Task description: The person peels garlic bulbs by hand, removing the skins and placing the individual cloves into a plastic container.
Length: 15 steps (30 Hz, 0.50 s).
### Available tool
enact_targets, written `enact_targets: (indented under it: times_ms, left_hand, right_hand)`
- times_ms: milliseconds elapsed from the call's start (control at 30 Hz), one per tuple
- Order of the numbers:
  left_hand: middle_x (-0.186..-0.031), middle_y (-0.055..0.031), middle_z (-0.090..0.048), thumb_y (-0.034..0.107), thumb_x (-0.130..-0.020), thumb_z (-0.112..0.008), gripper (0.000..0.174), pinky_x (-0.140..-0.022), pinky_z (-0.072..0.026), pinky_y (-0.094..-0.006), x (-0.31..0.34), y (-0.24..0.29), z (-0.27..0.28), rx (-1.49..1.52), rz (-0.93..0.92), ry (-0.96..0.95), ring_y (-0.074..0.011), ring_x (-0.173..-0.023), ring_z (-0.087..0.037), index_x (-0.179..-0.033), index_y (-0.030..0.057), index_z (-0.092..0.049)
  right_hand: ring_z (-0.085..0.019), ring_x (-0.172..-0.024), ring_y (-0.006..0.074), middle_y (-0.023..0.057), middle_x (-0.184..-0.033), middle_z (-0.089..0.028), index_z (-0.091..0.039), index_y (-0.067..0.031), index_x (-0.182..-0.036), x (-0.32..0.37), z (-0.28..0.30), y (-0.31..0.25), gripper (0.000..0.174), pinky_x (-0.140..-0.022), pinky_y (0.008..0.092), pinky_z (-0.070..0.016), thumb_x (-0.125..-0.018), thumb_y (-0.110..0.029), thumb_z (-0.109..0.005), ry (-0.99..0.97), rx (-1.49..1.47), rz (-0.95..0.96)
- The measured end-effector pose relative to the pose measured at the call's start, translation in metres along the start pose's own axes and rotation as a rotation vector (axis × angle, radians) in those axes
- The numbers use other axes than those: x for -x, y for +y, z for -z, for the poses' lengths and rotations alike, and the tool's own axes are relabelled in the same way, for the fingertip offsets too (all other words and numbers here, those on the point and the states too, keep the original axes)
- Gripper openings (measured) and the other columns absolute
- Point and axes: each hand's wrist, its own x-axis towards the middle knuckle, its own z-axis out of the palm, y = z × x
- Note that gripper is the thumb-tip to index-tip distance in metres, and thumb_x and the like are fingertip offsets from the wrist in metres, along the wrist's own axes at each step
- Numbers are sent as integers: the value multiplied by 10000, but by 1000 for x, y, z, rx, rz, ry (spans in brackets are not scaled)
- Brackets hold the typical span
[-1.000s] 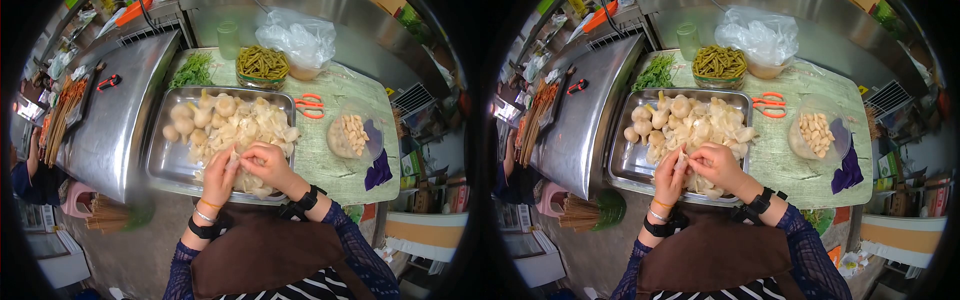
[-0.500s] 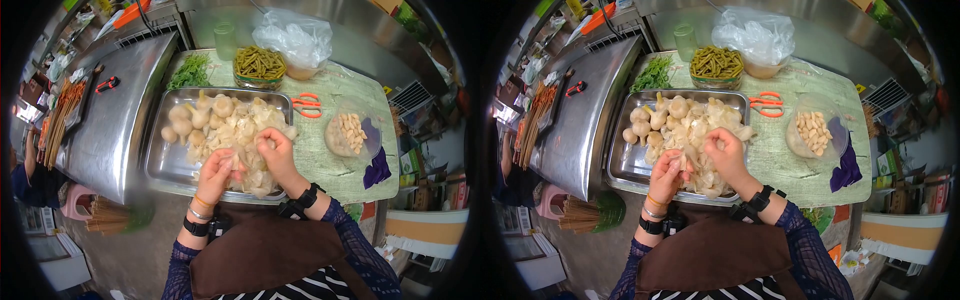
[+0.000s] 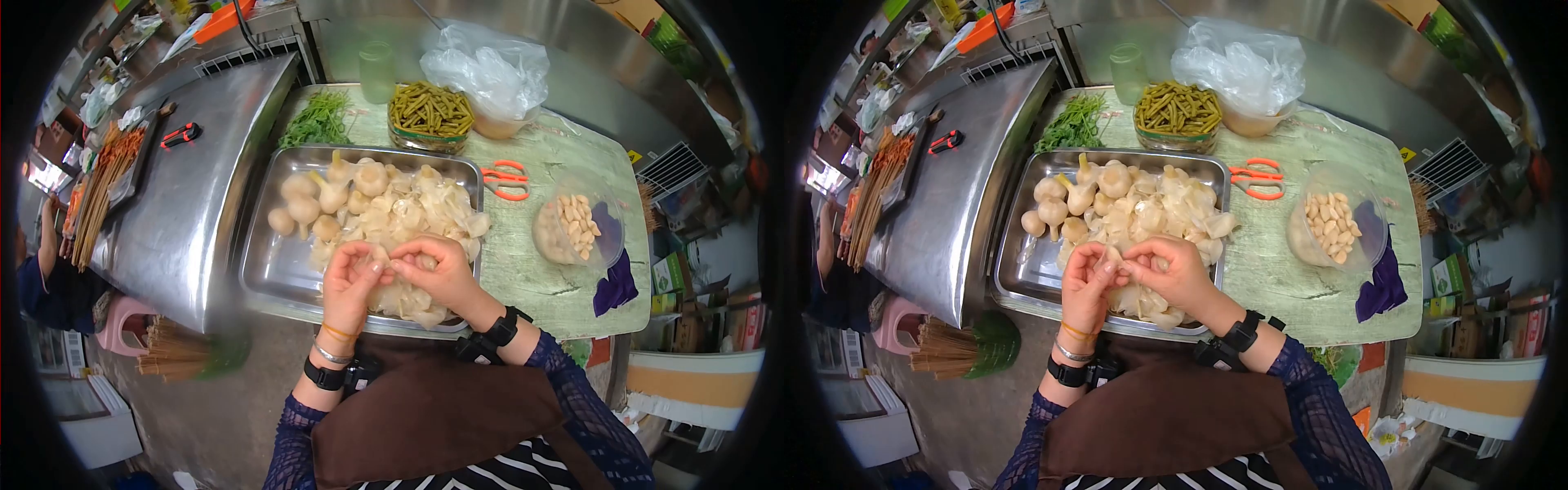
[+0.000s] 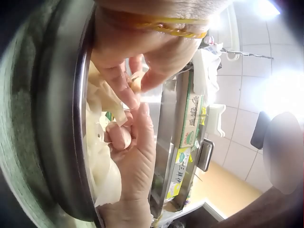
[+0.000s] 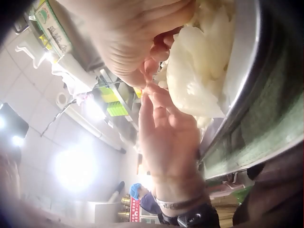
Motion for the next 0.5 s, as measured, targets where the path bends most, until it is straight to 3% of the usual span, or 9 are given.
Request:
enact_targets:
  times_ms: [100,400,500]
  left_hand:
    - [-951,-54,-647,86,-952,-589,193,-723,-561,-241,0,14,-13,23,54,94,-124,-802,-657,-1131,16,-566]
    - [-884,-57,-653,109,-955,-597,156,-607,-518,-234,-3,3,7,92,143,-14,-123,-689,-630,-1077,13,-595]
    - [-814,-46,-645,121,-956,-602,143,-573,-495,-225,-3,9,2,77,168,-2,-107,-635,-592,-1052,15,-603]
  right_hand:
    - [-550,-731,87,28,-805,-614,-695,-20,-959,-1,-1,1,162,-649,230,-445,-811,-69,-736,118,30,88]
    - [-557,-599,128,38,-748,-580,-702,-44,-962,0,-1,-6,162,-522,261,-427,-801,-52,-718,34,255,230]
    - [-574,-596,184,58,-742,-574,-701,-59,-977,-1,-2,-3,192,-521,290,-452,-786,-55,-721,81,435,440]
